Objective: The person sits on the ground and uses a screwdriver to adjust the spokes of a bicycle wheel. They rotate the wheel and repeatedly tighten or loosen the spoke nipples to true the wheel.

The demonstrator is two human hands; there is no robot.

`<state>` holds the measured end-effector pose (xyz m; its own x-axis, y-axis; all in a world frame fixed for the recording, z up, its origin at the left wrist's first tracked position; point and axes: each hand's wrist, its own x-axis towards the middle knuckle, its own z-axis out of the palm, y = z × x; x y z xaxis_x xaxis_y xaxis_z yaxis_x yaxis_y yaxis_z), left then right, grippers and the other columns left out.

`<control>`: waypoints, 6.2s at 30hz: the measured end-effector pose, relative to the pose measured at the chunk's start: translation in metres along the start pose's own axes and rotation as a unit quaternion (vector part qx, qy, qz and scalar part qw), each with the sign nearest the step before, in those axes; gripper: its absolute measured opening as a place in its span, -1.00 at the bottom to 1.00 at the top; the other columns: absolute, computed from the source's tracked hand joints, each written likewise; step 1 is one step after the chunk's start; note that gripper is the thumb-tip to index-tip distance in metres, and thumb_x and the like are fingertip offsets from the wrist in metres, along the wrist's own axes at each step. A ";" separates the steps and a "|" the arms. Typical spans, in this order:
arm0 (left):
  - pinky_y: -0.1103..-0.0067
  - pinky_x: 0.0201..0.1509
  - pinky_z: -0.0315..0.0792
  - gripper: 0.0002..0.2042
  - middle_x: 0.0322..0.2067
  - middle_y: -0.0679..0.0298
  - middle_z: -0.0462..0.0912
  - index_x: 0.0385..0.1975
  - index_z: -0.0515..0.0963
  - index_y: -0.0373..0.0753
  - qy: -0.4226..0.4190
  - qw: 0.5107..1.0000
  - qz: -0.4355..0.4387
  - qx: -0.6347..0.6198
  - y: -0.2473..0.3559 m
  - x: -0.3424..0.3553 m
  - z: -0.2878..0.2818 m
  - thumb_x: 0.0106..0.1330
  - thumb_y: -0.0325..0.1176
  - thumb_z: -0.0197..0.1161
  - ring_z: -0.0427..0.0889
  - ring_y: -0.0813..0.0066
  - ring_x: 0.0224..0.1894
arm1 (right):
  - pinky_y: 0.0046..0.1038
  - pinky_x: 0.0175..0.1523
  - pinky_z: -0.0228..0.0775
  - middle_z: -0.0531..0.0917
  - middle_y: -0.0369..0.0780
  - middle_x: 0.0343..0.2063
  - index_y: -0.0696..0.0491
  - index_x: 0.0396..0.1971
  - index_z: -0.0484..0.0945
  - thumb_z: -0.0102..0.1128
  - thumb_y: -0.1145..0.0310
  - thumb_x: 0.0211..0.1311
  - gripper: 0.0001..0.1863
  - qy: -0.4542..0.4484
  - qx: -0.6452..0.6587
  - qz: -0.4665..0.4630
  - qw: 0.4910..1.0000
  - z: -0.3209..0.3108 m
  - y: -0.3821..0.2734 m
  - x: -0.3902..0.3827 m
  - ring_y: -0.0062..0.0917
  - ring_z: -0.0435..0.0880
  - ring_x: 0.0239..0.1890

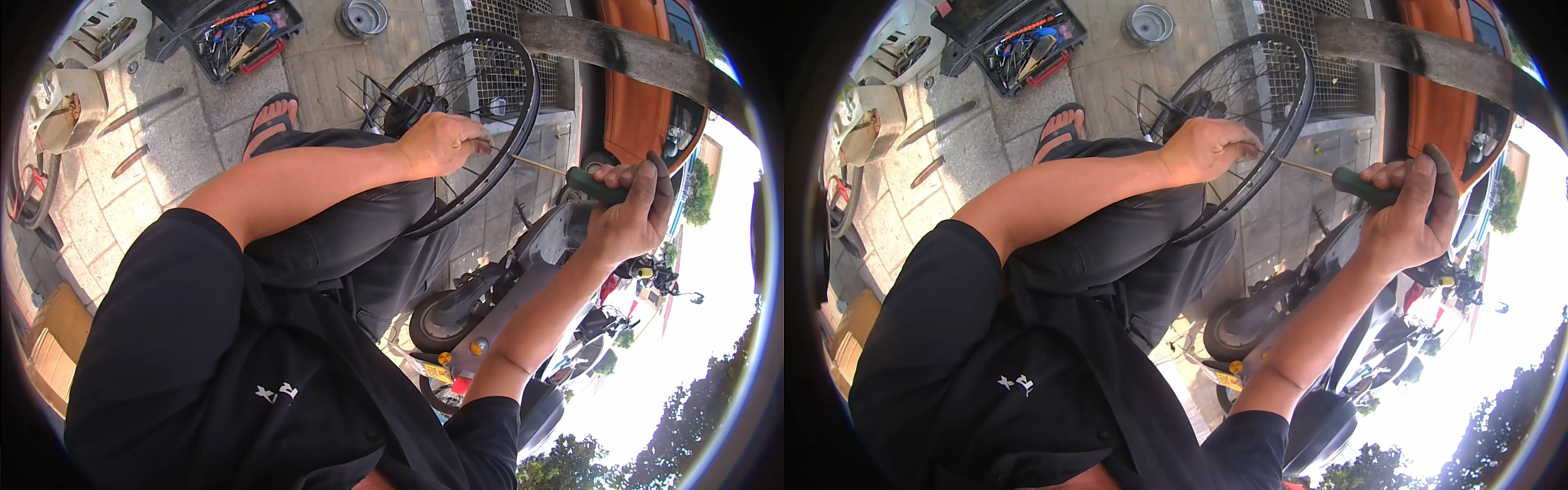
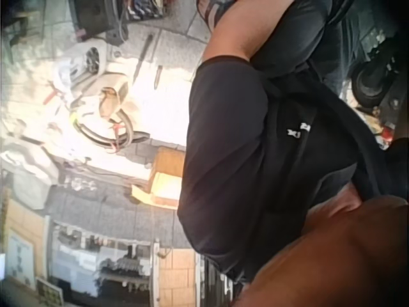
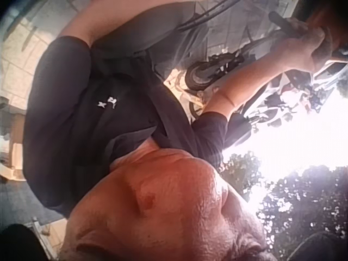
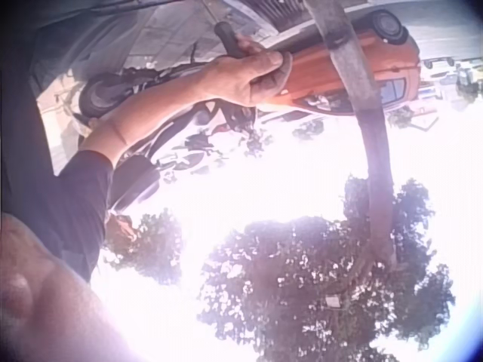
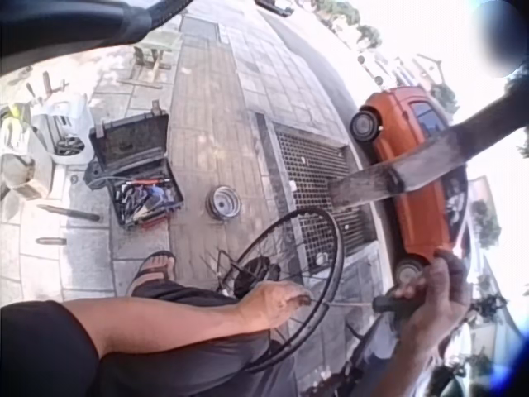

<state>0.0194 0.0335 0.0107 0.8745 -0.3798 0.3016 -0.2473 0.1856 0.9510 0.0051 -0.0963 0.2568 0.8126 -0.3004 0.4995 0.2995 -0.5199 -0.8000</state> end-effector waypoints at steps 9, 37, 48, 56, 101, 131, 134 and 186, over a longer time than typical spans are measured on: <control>0.50 -0.02 0.71 -0.59 -0.17 0.29 0.79 0.00 0.75 -0.12 -0.018 0.997 0.028 -0.063 -0.005 -0.001 0.004 0.30 -0.72 0.14 0.86 0.38 -0.13 | -0.32 -0.40 0.62 0.56 -0.17 -0.59 0.42 0.01 0.57 0.24 0.52 0.50 -0.74 0.009 -0.029 0.007 1.000 0.002 -0.002 0.000 -0.46 0.56 -0.59; 0.47 -0.11 0.70 -0.62 -0.21 0.33 0.71 -0.01 0.68 -0.12 -0.041 0.996 0.068 -0.043 -0.011 0.005 0.006 0.28 -0.73 0.17 0.86 0.38 -0.16 | -0.25 -0.36 0.73 0.59 -0.15 -0.59 0.45 0.06 0.53 0.23 0.53 0.50 -0.70 0.011 -0.083 0.031 0.996 -0.008 0.001 0.003 -0.44 0.62 -0.56; 0.44 -0.14 0.69 -0.61 -0.25 0.36 0.70 -0.03 0.69 -0.09 -0.043 0.995 0.087 0.001 -0.014 0.006 0.007 0.25 -0.71 0.18 0.84 0.38 -0.17 | -0.24 -0.34 0.74 0.61 -0.13 -0.58 0.44 0.06 0.54 0.26 0.52 0.49 -0.69 -0.004 -0.083 0.034 0.996 -0.012 0.003 0.007 -0.42 0.64 -0.55; 0.43 -0.15 0.69 -0.64 -0.25 0.37 0.70 -0.05 0.69 -0.10 -0.043 0.996 0.083 -0.008 -0.013 0.007 0.007 0.26 -0.69 0.20 0.84 0.36 -0.17 | -0.30 -0.23 0.73 0.65 -0.12 -0.50 0.36 0.08 0.53 0.26 0.50 0.48 -0.70 0.019 -0.103 0.082 0.991 -0.016 0.006 0.007 -0.41 0.71 -0.48; 0.52 -0.17 0.58 -0.77 -0.30 0.21 0.66 -0.11 0.70 -0.30 -0.006 0.997 0.068 -0.037 -0.007 0.007 0.007 0.29 -0.70 0.35 0.75 0.35 -0.26 | -0.31 0.20 0.57 0.50 -0.02 0.03 0.25 0.10 0.40 0.23 0.65 0.19 -0.55 -0.318 -0.270 -0.092 0.904 -0.052 -0.043 -0.024 -0.32 0.68 0.03; 0.43 -0.15 0.66 -0.80 -0.24 0.23 0.69 -0.12 0.73 -0.16 0.018 0.999 0.052 -0.002 -0.008 0.000 0.007 0.32 -0.57 0.32 0.77 0.18 -0.23 | -0.39 0.20 0.52 0.50 -0.10 0.06 0.20 0.02 0.42 0.19 0.60 0.38 -0.74 -0.308 -0.267 0.033 0.912 -0.048 -0.048 -0.001 -0.41 0.65 0.09; 0.42 -0.18 0.64 -0.84 -0.24 0.23 0.68 -0.12 0.73 -0.15 0.019 0.998 0.058 0.005 -0.011 0.000 0.007 0.35 -0.50 0.36 0.75 0.17 -0.26 | -0.39 0.20 0.51 0.50 -0.10 0.07 0.20 0.03 0.42 0.18 0.60 0.39 -0.73 -0.310 -0.281 0.038 0.908 -0.049 -0.048 0.000 -0.41 0.65 0.10; 0.38 -0.20 0.69 -0.74 -0.28 0.33 0.67 -0.08 0.71 -0.09 0.014 0.998 0.062 0.008 -0.007 0.006 0.003 0.30 -0.58 0.28 0.81 0.24 -0.24 | -0.50 0.08 0.55 0.60 -0.12 0.03 0.20 0.01 0.50 0.27 0.50 0.48 -0.78 -0.289 -0.312 0.031 0.904 -0.043 -0.052 -0.002 -0.49 0.69 0.03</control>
<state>0.0248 0.0273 0.0063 0.8478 -0.3300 0.4151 -0.3607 0.2149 0.9076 -0.0335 -0.1025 0.3117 0.9978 0.0311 0.0587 0.0514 -0.9207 -0.3869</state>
